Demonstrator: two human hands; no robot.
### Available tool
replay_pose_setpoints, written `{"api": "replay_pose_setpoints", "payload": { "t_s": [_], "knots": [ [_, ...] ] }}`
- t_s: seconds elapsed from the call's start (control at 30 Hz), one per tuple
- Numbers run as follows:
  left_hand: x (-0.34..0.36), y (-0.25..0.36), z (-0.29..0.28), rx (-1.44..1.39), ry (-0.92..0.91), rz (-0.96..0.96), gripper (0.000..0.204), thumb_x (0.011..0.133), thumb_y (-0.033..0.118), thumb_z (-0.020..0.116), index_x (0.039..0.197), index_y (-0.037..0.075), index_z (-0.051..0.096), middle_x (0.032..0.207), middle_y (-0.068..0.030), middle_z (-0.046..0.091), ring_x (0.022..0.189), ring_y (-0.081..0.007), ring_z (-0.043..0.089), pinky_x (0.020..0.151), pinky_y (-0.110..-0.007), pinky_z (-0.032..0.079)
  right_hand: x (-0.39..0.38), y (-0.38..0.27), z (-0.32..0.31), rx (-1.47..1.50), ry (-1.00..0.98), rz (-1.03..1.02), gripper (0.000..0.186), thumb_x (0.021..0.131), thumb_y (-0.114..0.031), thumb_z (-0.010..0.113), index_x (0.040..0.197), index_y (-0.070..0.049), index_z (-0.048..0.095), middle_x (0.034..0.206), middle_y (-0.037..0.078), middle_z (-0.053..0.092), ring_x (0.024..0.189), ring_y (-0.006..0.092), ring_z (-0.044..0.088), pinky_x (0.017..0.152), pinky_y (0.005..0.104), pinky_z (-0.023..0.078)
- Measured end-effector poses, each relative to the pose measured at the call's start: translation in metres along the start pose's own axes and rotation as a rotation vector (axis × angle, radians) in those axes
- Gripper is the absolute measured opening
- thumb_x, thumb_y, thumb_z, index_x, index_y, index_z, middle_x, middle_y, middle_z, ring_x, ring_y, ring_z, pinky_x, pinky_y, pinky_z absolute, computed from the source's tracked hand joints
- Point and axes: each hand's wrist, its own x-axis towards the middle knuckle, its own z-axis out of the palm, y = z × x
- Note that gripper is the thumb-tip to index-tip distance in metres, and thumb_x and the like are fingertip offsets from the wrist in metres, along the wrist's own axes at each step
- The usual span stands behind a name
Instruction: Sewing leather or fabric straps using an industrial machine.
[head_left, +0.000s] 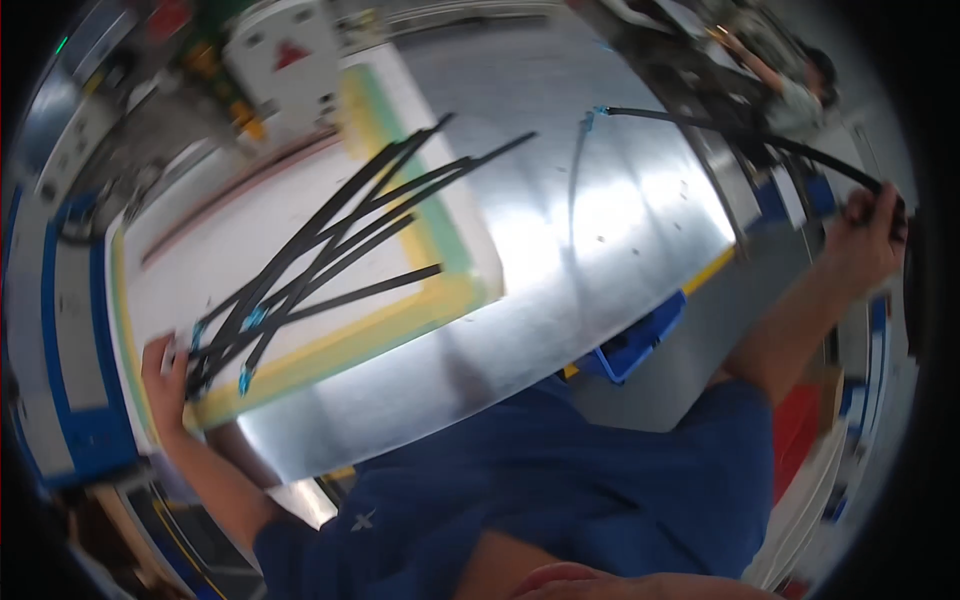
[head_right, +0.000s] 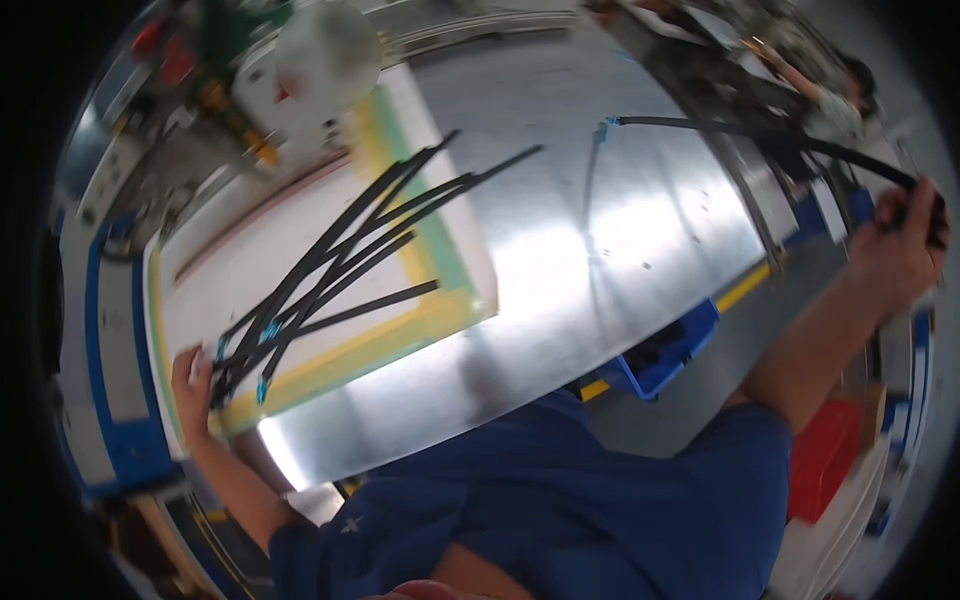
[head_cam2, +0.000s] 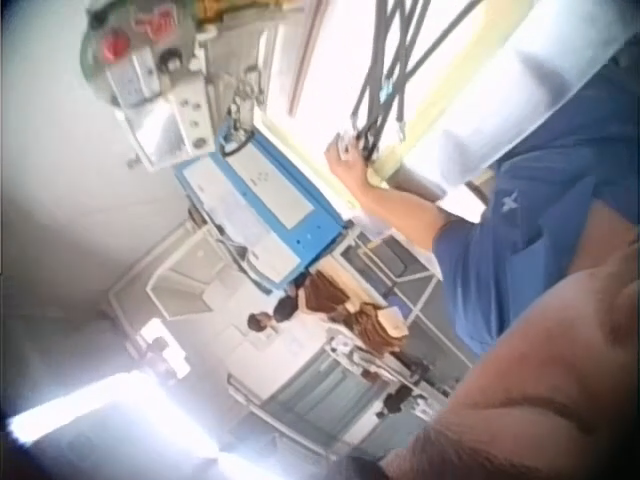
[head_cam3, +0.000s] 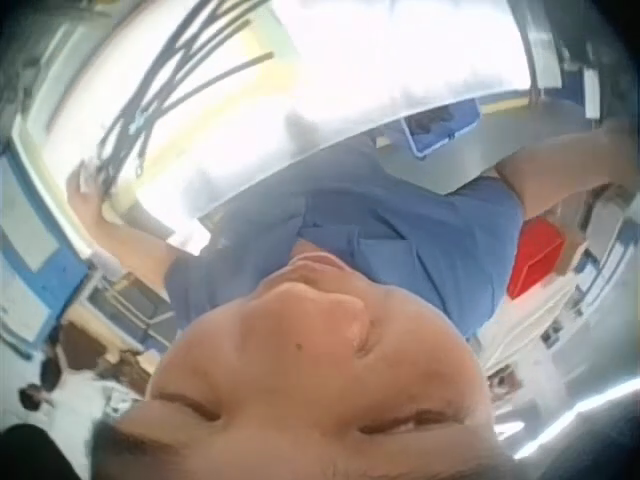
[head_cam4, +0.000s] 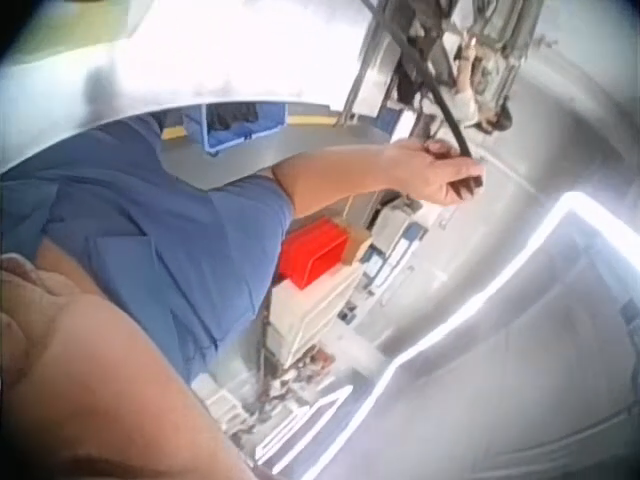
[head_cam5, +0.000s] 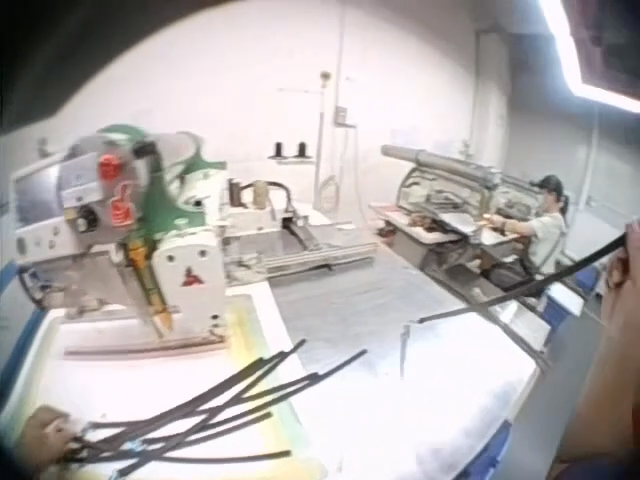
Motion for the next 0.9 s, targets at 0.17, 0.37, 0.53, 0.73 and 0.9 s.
{"api": "replay_pose_setpoints", "payload": {
  "t_s": [0.17,0.37,0.53,0.73,0.9],
  "knots": [
    [-0.019,-0.029,-0.028,-0.103,-0.191,-0.18,0.039,0.093,0.012,0.072,0.13,0.002,0.065,0.132,-0.0097,0.064,0.124,-0.0252,0.058,0.108,-0.039,0.041,-0.019,0.02,-0.015,-0.25,0.074,-0.121,0.011,0.099,-0.011,0.077,0.097,-0.001,0.072,0.079,0.002,0.068,0.067,0.0101,0.06,0.058,0.023,0.044],
    [-0.011,-0.067,-0.023,-0.022,-0.257,-0.223,0.036,0.097,0.012,0.068,0.13,-0.001,0.063,0.129,-0.011,0.065,0.12,-0.0227,0.059,0.107,-0.037,0.043,-0.02,0.082,-0.107,-1.148,0.036,-0.069,0.039,0.098,-0.039,0.076,0.112,-0.003,0.075,0.102,0.007,0.079,0.094,0.0179,0.073,0.088,0.032,0.054],
    [-0.001,-0.025,-0.014,-0.021,-0.177,-0.325,0.031,0.107,0.017,0.061,0.129,-0.003,0.067,0.114,-0.0107,0.069,0.109,-0.0201,0.061,0.101,-0.032,0.047,-0.052,0.162,-0.175,-1.444,-0.084,0.194,0.044,0.097,-0.044,0.069,0.114,-0.004,0.074,0.109,0.016,0.078,0.103,0.0354,0.074,0.092,0.0432,0.056],
    [-0.003,-0.005,0.0,-0.119,0.21,-0.3,0.035,0.111,0.023,0.057,0.135,0.0,0.067,0.096,-0.0056,0.061,0.092,-0.0159,0.057,0.089,-0.033,0.047,-0.095,0.206,-0.231,-1.649,-0.135,0.589,0.049,0.097,-0.043,0.064,0.126,-0.005,0.074,0.126,0.024,0.073,0.124,0.0429,0.067,0.105,0.0481,0.052],
    [0.01,-0.02,0.004,-0.798,0.169,-0.261,0.042,0.107,0.01,0.062,0.146,-0.002,0.056,0.095,-0.0022,0.056,0.081,-0.0086,0.05,0.074,-0.025,0.042,-0.108,0.203,-0.23,-1.778,-0.239,0.53,0.047,0.095,-0.04,0.067,0.122,-0.002,0.075,0.128,0.022,0.073,0.123,0.0407,0.068,0.106,0.0486,0.052]
  ]
}}
